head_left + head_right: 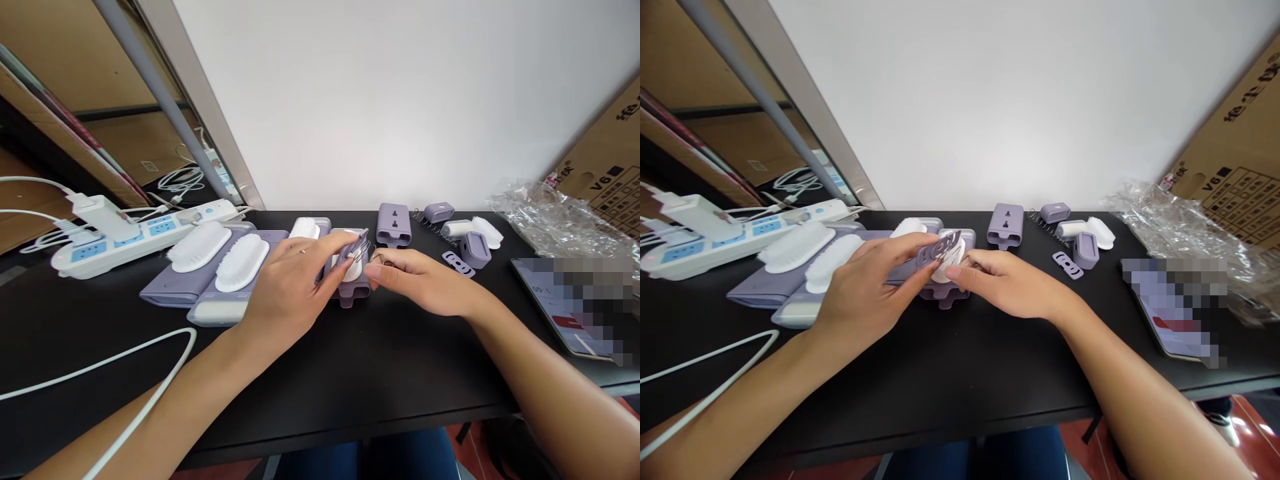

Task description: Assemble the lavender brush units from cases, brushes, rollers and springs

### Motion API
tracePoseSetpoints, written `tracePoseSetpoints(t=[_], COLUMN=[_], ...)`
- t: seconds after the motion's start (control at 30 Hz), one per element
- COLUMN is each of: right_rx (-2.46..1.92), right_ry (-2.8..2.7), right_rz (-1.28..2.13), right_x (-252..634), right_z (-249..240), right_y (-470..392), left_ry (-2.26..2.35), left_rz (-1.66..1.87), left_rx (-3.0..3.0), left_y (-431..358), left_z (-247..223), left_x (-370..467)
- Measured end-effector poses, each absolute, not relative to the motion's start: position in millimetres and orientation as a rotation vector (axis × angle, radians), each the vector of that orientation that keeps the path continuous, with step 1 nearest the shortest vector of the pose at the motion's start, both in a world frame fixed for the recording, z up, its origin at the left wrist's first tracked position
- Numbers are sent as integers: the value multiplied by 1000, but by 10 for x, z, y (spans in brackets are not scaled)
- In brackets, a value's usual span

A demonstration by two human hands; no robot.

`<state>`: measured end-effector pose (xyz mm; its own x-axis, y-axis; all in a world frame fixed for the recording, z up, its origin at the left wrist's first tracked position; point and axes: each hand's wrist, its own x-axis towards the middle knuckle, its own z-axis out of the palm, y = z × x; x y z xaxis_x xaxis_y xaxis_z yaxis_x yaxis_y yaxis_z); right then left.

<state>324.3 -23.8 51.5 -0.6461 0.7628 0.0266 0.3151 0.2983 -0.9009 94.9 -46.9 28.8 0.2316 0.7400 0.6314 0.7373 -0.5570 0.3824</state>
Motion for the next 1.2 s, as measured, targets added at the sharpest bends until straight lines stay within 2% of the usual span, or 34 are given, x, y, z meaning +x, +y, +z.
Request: tracePoseSetpoints(t=[0.63,1.2], right_rx=[-1016,-1098], right_ry=[-2031,-2030], right_rz=[1416,1290], right_x=[3215,3197], right_z=[502,482], right_y=[-264,-252], left_ry=[1303,1267], left_rz=[1405,1343], left_rx=[2736,2503], left_y=[-441,-451], left_z=[247,248], left_x=[945,965])
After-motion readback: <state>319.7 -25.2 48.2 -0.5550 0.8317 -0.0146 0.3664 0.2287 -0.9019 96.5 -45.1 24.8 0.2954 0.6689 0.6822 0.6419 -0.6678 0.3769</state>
